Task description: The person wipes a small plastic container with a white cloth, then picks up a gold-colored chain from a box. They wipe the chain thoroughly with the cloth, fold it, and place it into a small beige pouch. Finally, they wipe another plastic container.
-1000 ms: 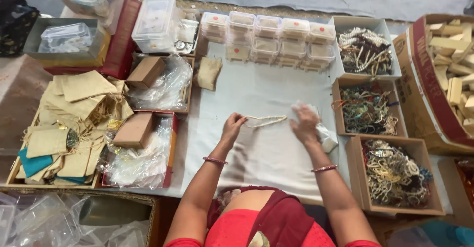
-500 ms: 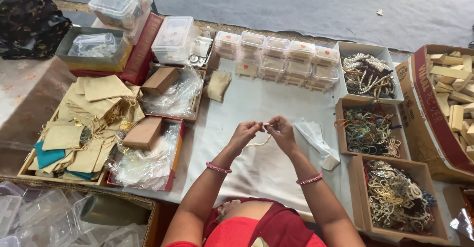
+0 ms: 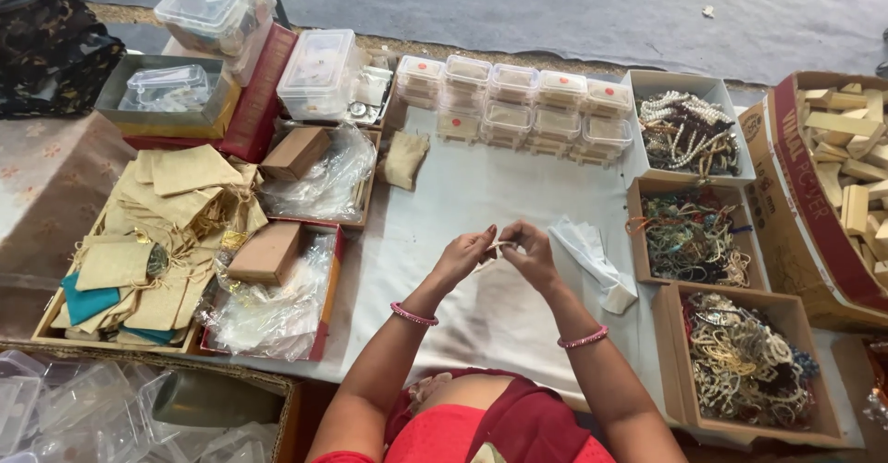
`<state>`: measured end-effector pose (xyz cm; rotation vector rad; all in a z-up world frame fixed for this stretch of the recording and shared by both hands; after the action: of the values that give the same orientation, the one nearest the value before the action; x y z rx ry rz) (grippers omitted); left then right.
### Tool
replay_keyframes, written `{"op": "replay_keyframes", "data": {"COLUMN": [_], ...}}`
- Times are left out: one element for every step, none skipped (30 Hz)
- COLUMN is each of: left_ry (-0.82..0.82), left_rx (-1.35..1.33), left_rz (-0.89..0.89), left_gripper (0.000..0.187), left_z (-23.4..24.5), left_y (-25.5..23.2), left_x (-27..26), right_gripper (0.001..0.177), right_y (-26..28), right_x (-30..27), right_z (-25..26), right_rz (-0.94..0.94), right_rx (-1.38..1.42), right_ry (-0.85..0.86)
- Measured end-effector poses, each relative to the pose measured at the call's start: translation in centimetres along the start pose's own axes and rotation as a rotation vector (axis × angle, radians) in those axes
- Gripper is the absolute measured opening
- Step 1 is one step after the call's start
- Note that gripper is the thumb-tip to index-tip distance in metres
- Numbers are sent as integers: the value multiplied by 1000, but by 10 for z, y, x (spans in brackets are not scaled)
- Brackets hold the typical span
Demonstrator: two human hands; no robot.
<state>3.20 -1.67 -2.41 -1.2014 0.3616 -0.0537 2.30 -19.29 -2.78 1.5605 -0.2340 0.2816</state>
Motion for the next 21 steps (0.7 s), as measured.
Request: {"op": "replay_keyframes", "data": {"left_ry": [3, 103, 201, 201, 187, 172, 170, 119, 70, 69, -88, -241, -242, -265, -283, -282, -199, -114, -113, 10, 130], "left_rx": [1, -255, -513, -514, -641, -767, -767, -768, -769, -771, -393, -9, -9, 187, 385, 385, 433, 478, 477, 52, -371], "left_rz": [3, -26, -56, -56, -58, -61, -62, -106, -149, -149, -281, -400, -398, -468, -536, -534, -343, -152, -152, -96, -35], "left_gripper": [67, 63, 60, 60, 52, 45, 45, 30, 34, 34, 38, 43, 43, 36, 32, 32, 28, 26, 26, 26, 27], "left_z": [-6, -16, -25, -21, -15, -8, -4, 3, 8, 6, 9, 10, 11, 11, 10, 11, 11, 10, 4, -5, -15], "left_y": [15, 28, 38, 25, 12, -2, -9, -16, -23, -15, -10, -6, -9, -15, -20, -26, -25, -23, -5, 15, 33], "left_x": [11, 20, 31, 22, 14, 6, 2, 0, -4, -1, 1, 2, -1, -6, -11, -14, -13, -13, -2, 10, 21], "right_gripper": [15, 14, 16, 16, 16, 17, 17, 17, 17, 17, 19, 22, 22, 23, 25, 25, 23, 21, 21, 21, 21], "right_y": [1, -2, -4, -13, -23, -33, -27, -24, -20, -10, 0, 10, 6, 3, 1, -3, -5, -7, -8, -10, -12], "right_x": [-1, -2, -2, -4, -5, -7, -8, -11, -15, -12, -11, -10, -7, -4, -1, -1, 0, 2, 1, 0, -1], "right_z": [-2, -4, -6, -6, -6, -6, -8, -12, -16, -18, -21, -24, -22, -17, -13, -10, -4, 3, 1, 1, 0], "right_rz": [-3, -110, -214, -214, -225, -236, -236, -302, -369, -370, -370, -370, -372, -338, -304, -306, -271, -236, -236, -270, -305], "right_rx": [0, 157, 313, 311, 272, 233, 233, 197, 159, 158, 139, 120, 121, 114, 107, 108, 176, 243, 241, 253, 266], "right_ry": [-2, -10, -16, -16, -39, -62, -60, -25, 11, 12, 45, 78, 80, 48, 14, 13, -42, -97, -98, -142, -186]}}
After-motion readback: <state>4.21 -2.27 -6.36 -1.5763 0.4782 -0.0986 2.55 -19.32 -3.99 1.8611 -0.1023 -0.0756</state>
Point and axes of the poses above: each hand's wrist, its own x-axis towards the middle knuckle, its own z-axis out of the back of the hand, y = z × x, the point moved 4 cm from there along x, towards the middle knuckle, and after that the axes turned 6 degrees about -y, right-handed, at the moved point
